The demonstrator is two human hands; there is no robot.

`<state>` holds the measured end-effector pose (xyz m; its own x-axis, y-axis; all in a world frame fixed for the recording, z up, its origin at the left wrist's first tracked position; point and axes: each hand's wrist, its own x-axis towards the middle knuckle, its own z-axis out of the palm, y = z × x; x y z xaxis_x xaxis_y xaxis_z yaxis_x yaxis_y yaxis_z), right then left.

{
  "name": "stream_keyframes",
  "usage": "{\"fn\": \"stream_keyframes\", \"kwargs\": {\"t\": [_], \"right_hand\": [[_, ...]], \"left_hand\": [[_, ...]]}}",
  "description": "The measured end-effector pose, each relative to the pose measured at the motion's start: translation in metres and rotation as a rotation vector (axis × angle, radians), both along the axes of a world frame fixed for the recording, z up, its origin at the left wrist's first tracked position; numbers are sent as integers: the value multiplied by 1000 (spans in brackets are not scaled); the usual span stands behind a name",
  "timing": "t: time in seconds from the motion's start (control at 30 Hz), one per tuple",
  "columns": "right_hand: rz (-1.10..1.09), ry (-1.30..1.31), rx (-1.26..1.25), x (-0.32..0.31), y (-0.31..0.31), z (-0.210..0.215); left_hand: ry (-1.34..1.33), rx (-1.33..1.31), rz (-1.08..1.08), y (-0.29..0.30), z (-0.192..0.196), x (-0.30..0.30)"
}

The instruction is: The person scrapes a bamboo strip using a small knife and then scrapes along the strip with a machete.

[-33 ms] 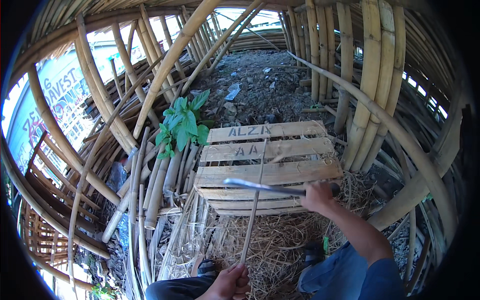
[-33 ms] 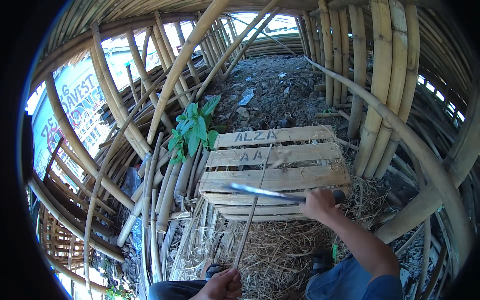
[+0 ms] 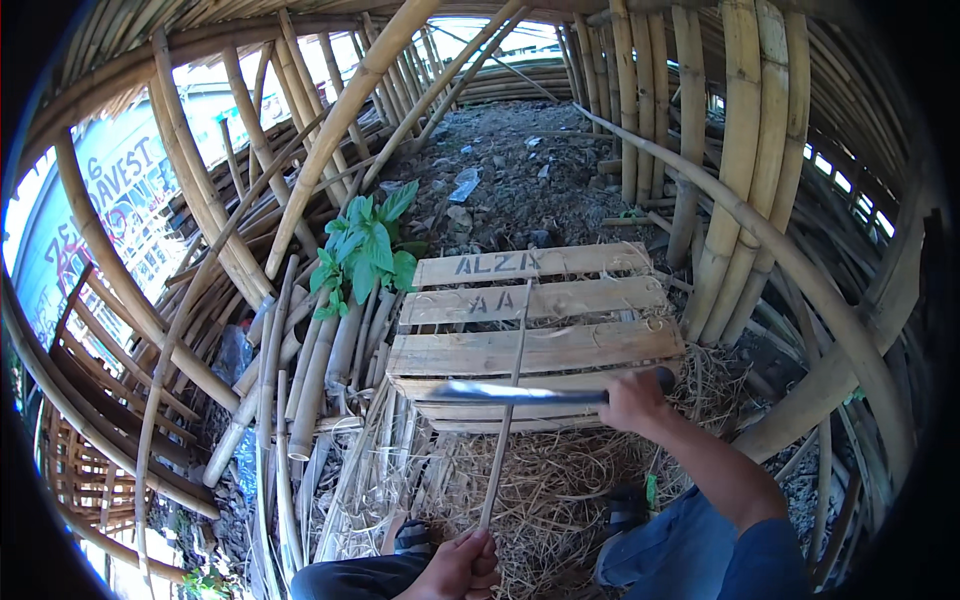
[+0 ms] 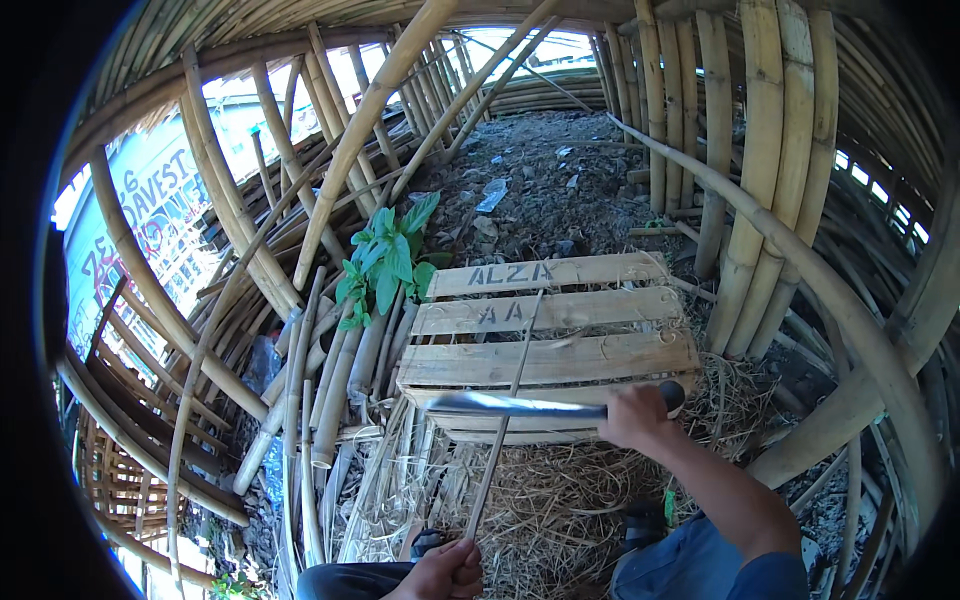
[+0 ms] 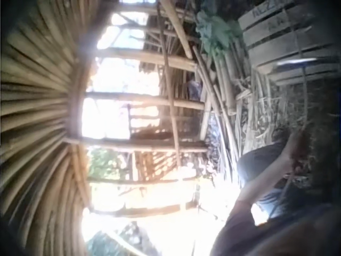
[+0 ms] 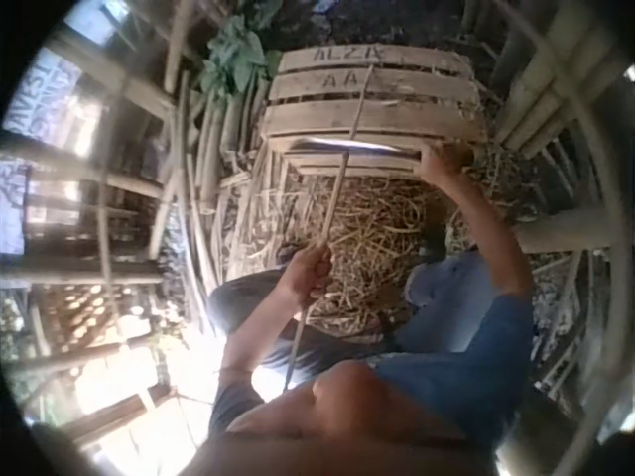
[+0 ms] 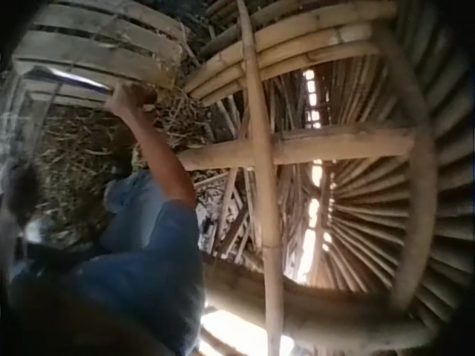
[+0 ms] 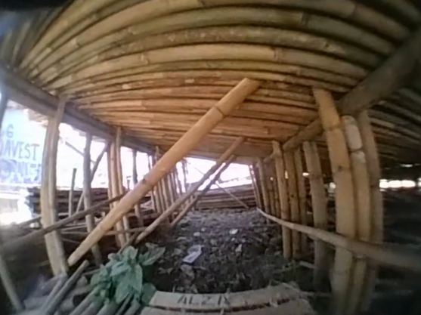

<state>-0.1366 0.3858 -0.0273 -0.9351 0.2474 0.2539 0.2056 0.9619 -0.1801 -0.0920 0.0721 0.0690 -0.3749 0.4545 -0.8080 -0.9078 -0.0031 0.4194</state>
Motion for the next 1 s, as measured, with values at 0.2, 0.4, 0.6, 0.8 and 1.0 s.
{"fn": "stream_keyframes", "kwargs": {"t": [0.2, 0.4, 0.6, 0.8, 1.0], "right_hand": [[-252, -214, -49, -19, 32, 13], [-136, -197, -3, -8, 12, 25], [211, -12, 50, 0, 16, 9], [46, -78, -12, -12, 19, 15], [63, -58, -20, -16, 9, 15]], "left_hand": [[135, 59, -69, -3, -2, 7], [52, -51, -36, 2, -30, 3], [87, -33, -28, -3, -23, 5], [78, 62, -63, -13, 8, 10], [56, -28, -83, -8, 24, 21]]}}
